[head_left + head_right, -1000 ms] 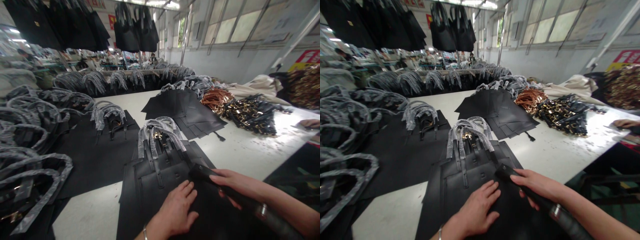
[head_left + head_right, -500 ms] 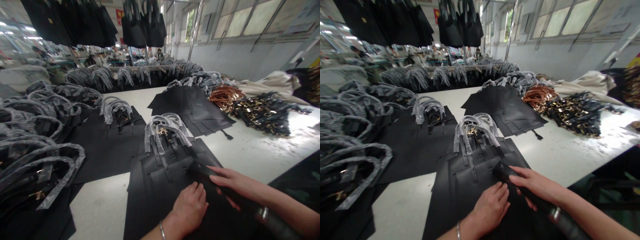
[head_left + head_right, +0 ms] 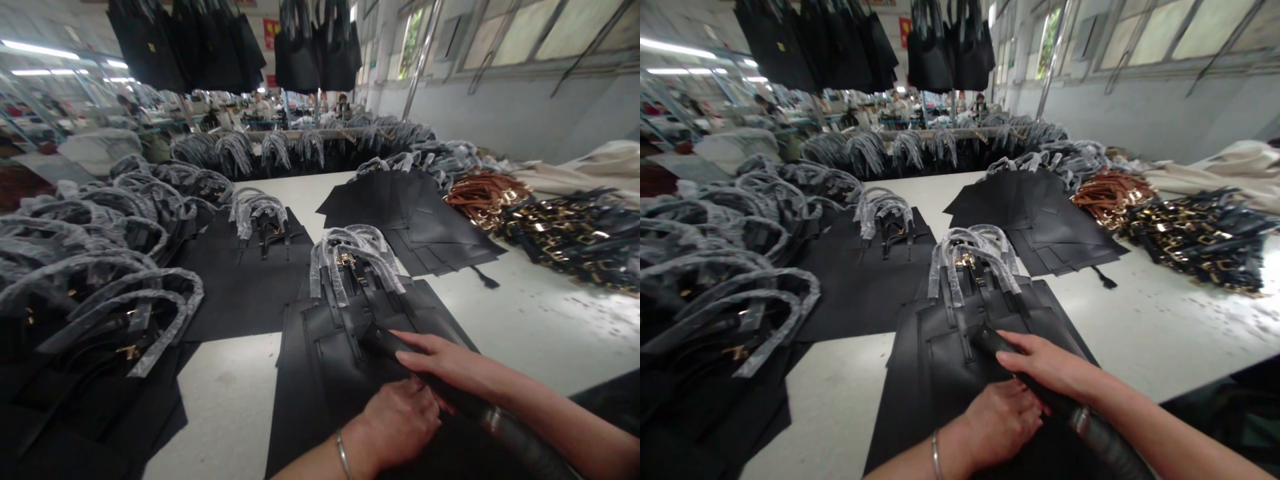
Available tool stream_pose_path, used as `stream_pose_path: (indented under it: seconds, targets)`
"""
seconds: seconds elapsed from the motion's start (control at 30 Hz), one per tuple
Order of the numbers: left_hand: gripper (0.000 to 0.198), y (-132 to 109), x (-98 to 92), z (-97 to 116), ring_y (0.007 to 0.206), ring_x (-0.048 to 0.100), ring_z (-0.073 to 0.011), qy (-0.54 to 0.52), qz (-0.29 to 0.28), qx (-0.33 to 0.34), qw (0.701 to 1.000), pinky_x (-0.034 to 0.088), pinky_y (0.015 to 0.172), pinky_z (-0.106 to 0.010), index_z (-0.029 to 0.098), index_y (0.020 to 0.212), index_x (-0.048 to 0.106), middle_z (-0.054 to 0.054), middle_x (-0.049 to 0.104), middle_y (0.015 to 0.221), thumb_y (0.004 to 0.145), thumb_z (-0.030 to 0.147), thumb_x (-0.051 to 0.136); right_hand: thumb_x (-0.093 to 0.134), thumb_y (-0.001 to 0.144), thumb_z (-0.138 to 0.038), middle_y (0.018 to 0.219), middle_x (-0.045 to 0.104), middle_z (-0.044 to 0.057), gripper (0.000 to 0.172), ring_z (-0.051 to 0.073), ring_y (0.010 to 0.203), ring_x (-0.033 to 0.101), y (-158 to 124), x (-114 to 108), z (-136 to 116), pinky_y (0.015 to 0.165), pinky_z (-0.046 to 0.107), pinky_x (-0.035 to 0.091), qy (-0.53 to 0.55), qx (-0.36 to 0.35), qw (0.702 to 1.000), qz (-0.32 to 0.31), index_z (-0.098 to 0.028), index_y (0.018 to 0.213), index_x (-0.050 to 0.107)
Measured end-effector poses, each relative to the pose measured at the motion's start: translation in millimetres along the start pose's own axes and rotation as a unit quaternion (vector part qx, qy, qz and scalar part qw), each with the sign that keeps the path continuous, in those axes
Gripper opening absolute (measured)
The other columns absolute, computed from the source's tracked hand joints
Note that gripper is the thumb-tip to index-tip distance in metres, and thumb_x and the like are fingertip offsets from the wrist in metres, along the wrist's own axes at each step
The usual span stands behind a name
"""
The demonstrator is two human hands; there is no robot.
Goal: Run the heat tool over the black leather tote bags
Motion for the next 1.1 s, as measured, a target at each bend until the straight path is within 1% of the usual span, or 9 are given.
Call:
stream_pose_path:
  seconds: [0.23,0.37,0.47,0.53,0.63,0.8,0.93,1.0,1.1]
  targets:
    - [0.026,0,12.2,-4,0.082,0.064,-0.0210,0.008,-0.047,-0.034,0.998,0.050,0.069,-0.032,0.013,0.094,0.061,-0.005,0.067,0.081,0.097,0.026,0.039,0.060,0.083,-0.048,0.077,0.069,0.002,0.065,0.018,0.067,0.062,18,17,-21,0.057,0.024,0.046,-0.048,-0.032,0.998,-0.025,-0.019,0.140,0.049]
    - [0.028,-10,-6.2,-7,0.103,0.060,-0.0193,-0.036,-0.042,-0.027,0.998,0.047,0.090,-0.031,0.015,0.114,0.058,-0.005,0.067,0.107,0.095,0.032,0.046,0.063,0.081,-0.050,0.099,0.072,0.006,0.060,0.021,0.074,0.065,10,14,-14,0.064,0.029,0.051,-0.043,-0.024,0.997,-0.061,-0.023,0.134,0.057]
    - [0.040,-18,-23.2,-6,0.124,0.047,-0.0192,-0.037,-0.025,-0.010,0.999,0.034,0.107,-0.030,0.013,0.129,0.050,-0.006,0.058,0.129,0.096,0.035,0.046,0.060,0.080,-0.056,0.084,0.072,0.004,0.066,0.016,0.050,0.059,7,12,-4,0.049,0.028,0.049,0.006,0.056,0.994,-0.088,-0.027,0.139,0.051]
    - [0.042,-21,-26.5,-6,0.127,0.044,-0.0202,-0.023,-0.023,-0.022,0.999,0.031,0.109,-0.033,0.013,0.132,0.048,-0.006,0.057,0.131,0.096,0.035,0.044,0.062,0.079,-0.056,0.075,0.069,0.002,0.066,0.016,0.051,0.058,12,16,-10,0.049,0.025,0.048,0.017,0.044,0.995,-0.088,-0.024,0.136,0.054]
    - [0.041,-18,-18.9,-5,0.119,0.051,-0.0225,-0.014,-0.035,-0.034,0.999,0.038,0.102,-0.036,0.014,0.129,0.051,-0.006,0.063,0.122,0.096,0.038,0.043,0.064,0.079,-0.054,0.069,0.063,-0.001,0.068,0.013,0.054,0.056,28,29,-27,0.046,0.020,0.042,-0.007,-0.008,0.998,-0.067,-0.020,0.137,0.053]
    - [0.035,-4,-2.3,-7,0.098,0.062,-0.0226,0.007,-0.033,-0.059,0.998,0.045,0.087,-0.039,0.015,0.108,0.063,-0.008,0.069,0.106,0.097,0.037,0.039,0.060,0.083,-0.053,0.064,0.059,-0.003,0.071,0.011,0.046,0.051,45,48,-39,0.041,0.020,0.039,-0.040,-0.003,0.996,-0.078,-0.022,0.144,0.042]
    - [0.029,7,6.1,-7,0.097,0.062,-0.0253,0.011,-0.047,-0.044,0.998,0.046,0.088,-0.044,0.017,0.089,0.069,-0.008,0.070,0.091,0.093,0.030,0.043,0.062,0.081,-0.051,0.070,0.062,-0.001,0.071,0.014,0.051,0.055,36,36,-43,0.045,0.023,0.044,-0.061,-0.057,0.996,0.007,-0.022,0.143,0.043]
    - [0.026,11,8.3,-6,0.108,0.058,-0.0265,0.009,-0.025,-0.039,0.999,0.043,0.094,-0.047,0.019,0.087,0.069,-0.008,0.070,0.097,0.092,0.027,0.045,0.060,0.081,-0.053,0.075,0.064,0.000,0.076,0.015,0.050,0.056,24,22,-41,0.044,0.024,0.045,-0.051,-0.062,0.995,0.053,-0.024,0.147,0.035]
    - [0.029,23,12.4,-10,0.123,0.047,-0.0287,-0.013,0.034,-0.093,0.995,0.039,0.101,-0.049,0.016,0.107,0.065,-0.012,0.062,0.120,0.093,0.030,0.045,0.064,0.077,-0.058,0.108,0.068,0.007,0.086,0.025,0.084,0.067,2,-3,-30,0.062,0.029,0.054,-0.052,-0.052,0.991,0.112,-0.024,0.149,0.030]
Point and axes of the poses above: each hand's wrist, its own y-axis towards the middle knuckle, its own x-axis out of the palm, z = x × y, the point moved 4 cm from there along y, towards the middle knuckle
